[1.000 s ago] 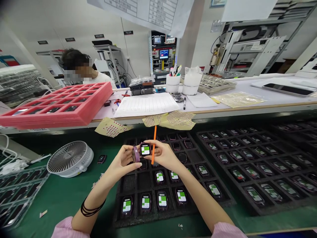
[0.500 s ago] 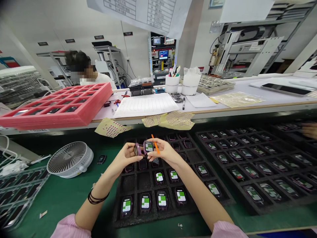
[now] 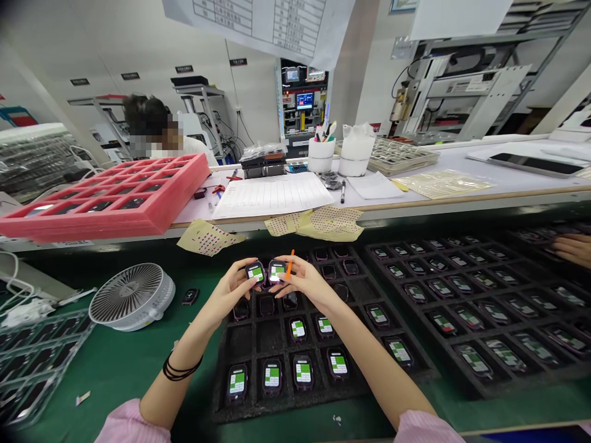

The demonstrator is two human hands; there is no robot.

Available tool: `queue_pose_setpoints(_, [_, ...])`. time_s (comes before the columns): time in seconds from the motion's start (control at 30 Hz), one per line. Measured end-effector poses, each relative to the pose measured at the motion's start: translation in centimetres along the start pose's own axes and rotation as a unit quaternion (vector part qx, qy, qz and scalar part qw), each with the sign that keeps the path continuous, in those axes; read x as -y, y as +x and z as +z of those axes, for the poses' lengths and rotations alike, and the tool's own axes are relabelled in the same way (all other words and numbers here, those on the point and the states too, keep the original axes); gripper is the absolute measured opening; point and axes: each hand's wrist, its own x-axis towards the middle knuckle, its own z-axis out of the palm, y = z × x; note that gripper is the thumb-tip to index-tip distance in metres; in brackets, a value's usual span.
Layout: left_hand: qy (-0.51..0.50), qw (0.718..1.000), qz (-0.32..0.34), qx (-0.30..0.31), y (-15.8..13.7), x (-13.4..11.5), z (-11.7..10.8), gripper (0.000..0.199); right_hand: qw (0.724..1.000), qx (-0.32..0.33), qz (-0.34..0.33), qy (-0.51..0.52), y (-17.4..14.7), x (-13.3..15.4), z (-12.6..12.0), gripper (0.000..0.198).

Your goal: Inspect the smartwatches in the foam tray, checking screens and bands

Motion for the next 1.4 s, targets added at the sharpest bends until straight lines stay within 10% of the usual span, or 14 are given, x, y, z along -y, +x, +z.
queue_pose_setpoints(1.4, [0.002, 1.000, 0.014, -0.015, -0.5, -0.7, 0.3, 0.042, 0.999, -0.022, -0.021, -0.035, -0.8, 0.4, 0.9, 0.033])
